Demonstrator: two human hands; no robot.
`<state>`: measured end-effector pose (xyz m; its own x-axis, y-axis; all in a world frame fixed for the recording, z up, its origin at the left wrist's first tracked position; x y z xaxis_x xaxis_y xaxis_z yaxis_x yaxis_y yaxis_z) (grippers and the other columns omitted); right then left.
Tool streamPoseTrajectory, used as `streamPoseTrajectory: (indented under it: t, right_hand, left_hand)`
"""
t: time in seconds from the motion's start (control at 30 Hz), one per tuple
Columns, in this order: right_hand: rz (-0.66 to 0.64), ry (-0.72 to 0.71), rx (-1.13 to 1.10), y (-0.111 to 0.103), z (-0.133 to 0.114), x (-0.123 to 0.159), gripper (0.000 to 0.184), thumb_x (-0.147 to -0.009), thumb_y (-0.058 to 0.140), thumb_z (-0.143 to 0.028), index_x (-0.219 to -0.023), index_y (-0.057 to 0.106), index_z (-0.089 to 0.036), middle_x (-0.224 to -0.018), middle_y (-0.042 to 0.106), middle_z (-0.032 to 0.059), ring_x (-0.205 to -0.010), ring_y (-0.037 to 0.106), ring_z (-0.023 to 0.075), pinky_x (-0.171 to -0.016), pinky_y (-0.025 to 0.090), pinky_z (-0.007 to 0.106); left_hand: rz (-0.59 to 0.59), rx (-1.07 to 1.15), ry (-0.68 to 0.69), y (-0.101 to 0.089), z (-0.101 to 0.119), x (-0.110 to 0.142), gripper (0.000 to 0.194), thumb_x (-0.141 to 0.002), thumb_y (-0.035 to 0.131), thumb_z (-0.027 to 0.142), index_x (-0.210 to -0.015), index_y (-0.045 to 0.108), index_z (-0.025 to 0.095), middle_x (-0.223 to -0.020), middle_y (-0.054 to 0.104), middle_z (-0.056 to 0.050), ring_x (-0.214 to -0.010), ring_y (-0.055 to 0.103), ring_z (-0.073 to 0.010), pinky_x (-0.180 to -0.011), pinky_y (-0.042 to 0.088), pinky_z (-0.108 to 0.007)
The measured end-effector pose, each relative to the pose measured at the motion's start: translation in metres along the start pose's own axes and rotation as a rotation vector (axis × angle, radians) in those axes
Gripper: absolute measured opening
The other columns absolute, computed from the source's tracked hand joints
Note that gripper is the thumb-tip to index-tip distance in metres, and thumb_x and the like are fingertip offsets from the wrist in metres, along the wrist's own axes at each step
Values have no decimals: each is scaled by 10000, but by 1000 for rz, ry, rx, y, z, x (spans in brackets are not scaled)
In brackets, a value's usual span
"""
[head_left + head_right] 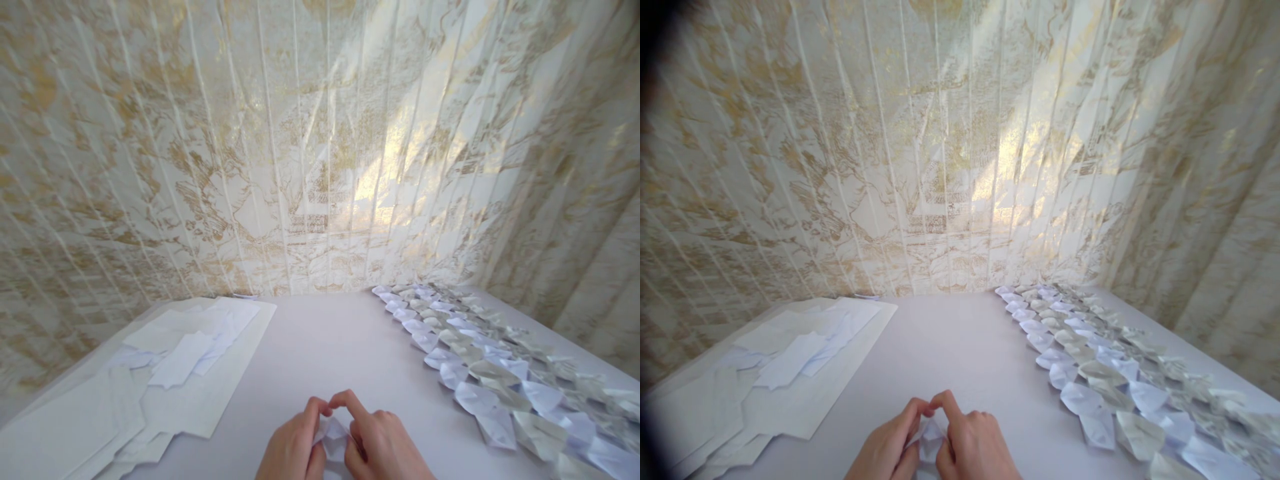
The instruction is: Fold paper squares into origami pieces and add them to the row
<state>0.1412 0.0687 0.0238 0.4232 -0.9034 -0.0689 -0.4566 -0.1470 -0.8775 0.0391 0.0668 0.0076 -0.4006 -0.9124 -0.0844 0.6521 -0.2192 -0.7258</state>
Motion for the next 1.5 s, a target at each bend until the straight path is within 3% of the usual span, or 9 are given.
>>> streamPoseTrajectory:
  t: [0.1, 0.23, 0.8, 1.07, 1.27, 1.37, 1.5]
  right_hand:
    - [-17, -17, -2, 2, -1, 0, 514, -693, 428, -83, -1172, 556, -221, -575, 677, -24, -528, 658, 201, -515, 345, 223]
    - [5, -7, -8, -1, 2, -1, 451, -759, 401, -82, -1168, 547, -205, -588, 676, -16, -558, 674, 211, -550, 366, 237]
    - [-22, -22, -123, 10, 7, -4, 534, -697, 417, -42, -1201, 489, -206, -551, 540, -76, -520, 572, 171, -533, 333, 218]
    - [-20, 52, -145, 1, 15, -6, 409, -769, 420, -78, -1151, 495, -207, -594, 602, -57, -565, 590, 173, -589, 387, 229]
    - [-18, 55, -124, -1, 16, -5, 412, -776, 449, -76, -1169, 498, -191, -649, 611, -45, -599, 609, 174, -603, 407, 240]
    - [66, -9, -84, -12, 10, -4, 393, -731, 498, -68, -1102, 545, -192, -845, 639, 25, -774, 621, 198, -699, 448, 273]
    - [197, -229, -14, -24, -7, 0, 378, -673, 556, -26, -999, 613, -208, -1004, 612, 64, -927, 553, 236, -813, 433, 338]
  left_hand:
    - [33, 0, 4, -3, 0, 1, 348, -802, 381, 72, -1083, 488, 248, -925, 719, -18, -880, 682, -184, -759, 468, -232]
    - [33, -48, 29, -2, 0, -1, 282, -870, 320, 100, -1049, 496, 227, -904, 724, -34, -816, 697, -185, -698, 461, -242]
    - [29, -187, -113, 3, -9, 2, 374, -841, 350, 84, -1126, 535, 240, -953, 751, -46, -861, 717, -187, -731, 485, -226]
    - [-86, -359, -113, 4, -5, -3, 343, -857, 337, 101, -1092, 561, 210, -805, 771, -42, -763, 742, -245, -611, 464, -266]
    - [-60, -342, -104, -2, -2, -3, 300, -909, 314, 177, -1051, 577, 215, -761, 769, -36, -714, 738, -237, -576, 431, -265]
    - [-58, -312, -127, -6, -1, -2, 314, -927, 298, 215, -1071, 577, 211, -761, 767, -36, -714, 735, -235, -594, 436, -271]
    - [-33, -267, -121, -12, 2, -2, 376, -964, 217, 253, -1086, 569, 208, -795, 767, -55, -741, 736, -238, -617, 442, -284]
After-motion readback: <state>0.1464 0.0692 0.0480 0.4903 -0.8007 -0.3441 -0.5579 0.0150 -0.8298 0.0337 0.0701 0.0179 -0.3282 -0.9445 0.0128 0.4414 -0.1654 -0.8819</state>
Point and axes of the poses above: each hand's wrist, its own x-axis away from the middle knuckle, its own y-axis out of the palm, z = x × y, the point moved 9 cm from there along -x, towards the middle knuckle
